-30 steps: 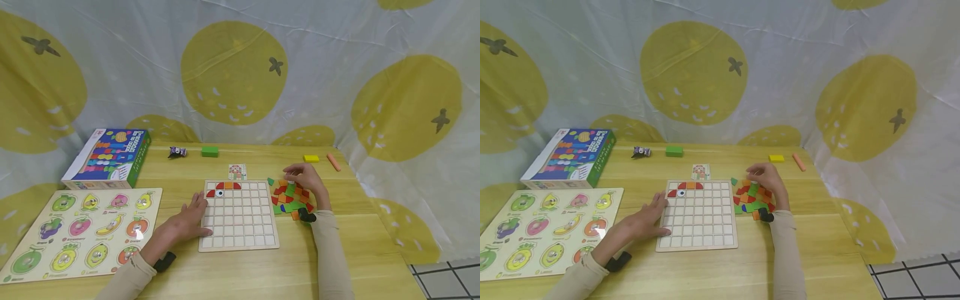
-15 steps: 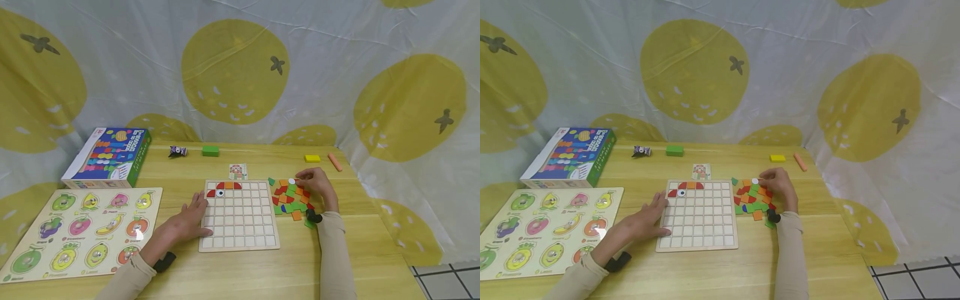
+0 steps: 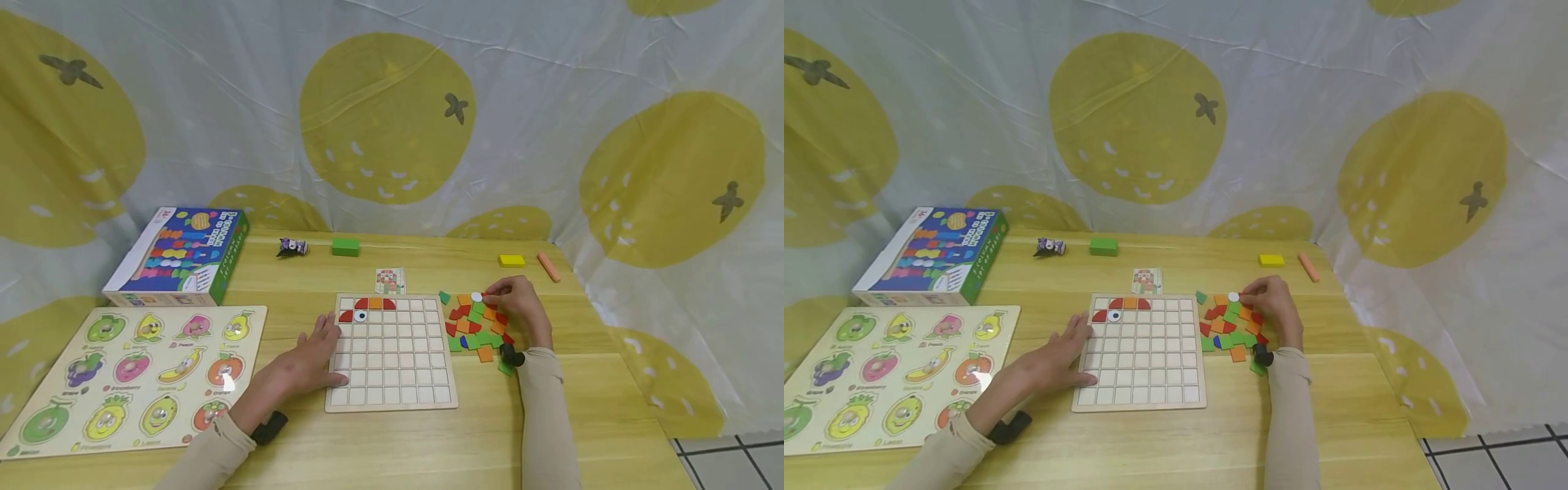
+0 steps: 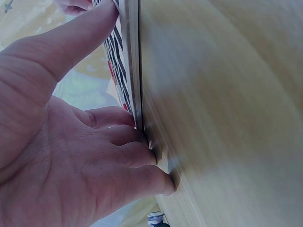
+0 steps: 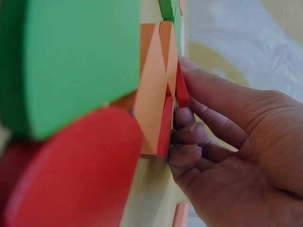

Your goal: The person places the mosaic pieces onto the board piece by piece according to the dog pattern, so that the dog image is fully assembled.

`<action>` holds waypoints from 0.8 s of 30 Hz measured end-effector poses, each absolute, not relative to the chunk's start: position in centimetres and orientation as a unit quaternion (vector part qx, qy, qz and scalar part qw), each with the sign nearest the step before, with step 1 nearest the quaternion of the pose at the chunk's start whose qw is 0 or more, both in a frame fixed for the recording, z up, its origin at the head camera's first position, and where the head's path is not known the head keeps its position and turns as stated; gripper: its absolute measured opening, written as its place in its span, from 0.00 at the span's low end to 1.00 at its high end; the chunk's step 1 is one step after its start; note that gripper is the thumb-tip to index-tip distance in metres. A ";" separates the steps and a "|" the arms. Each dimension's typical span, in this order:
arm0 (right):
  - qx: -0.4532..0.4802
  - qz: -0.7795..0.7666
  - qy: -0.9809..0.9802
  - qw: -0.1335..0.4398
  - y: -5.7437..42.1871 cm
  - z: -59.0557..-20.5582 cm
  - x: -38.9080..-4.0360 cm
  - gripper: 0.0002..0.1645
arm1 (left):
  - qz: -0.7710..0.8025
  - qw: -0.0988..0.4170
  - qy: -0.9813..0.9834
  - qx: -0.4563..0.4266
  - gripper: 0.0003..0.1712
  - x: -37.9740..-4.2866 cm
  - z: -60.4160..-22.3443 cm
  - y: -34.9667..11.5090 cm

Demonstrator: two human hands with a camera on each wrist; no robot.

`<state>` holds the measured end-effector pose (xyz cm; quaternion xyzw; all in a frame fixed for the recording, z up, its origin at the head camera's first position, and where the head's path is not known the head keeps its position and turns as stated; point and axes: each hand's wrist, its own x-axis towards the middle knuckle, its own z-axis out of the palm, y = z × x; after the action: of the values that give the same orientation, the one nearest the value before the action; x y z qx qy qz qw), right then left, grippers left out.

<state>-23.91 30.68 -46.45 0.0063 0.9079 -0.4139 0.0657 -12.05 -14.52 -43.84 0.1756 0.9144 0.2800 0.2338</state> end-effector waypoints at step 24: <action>-0.062 -0.387 0.920 0.027 31.0 -46.7 -24.4 0.10 | 0.278 0.234 0.915 0.173 0.60 -12.0 -43.8 -14.5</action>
<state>-24.40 31.02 -46.73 -0.0616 0.9196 -0.3869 0.0274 -11.97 -14.49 -43.80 0.1734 0.9153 0.2779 0.2342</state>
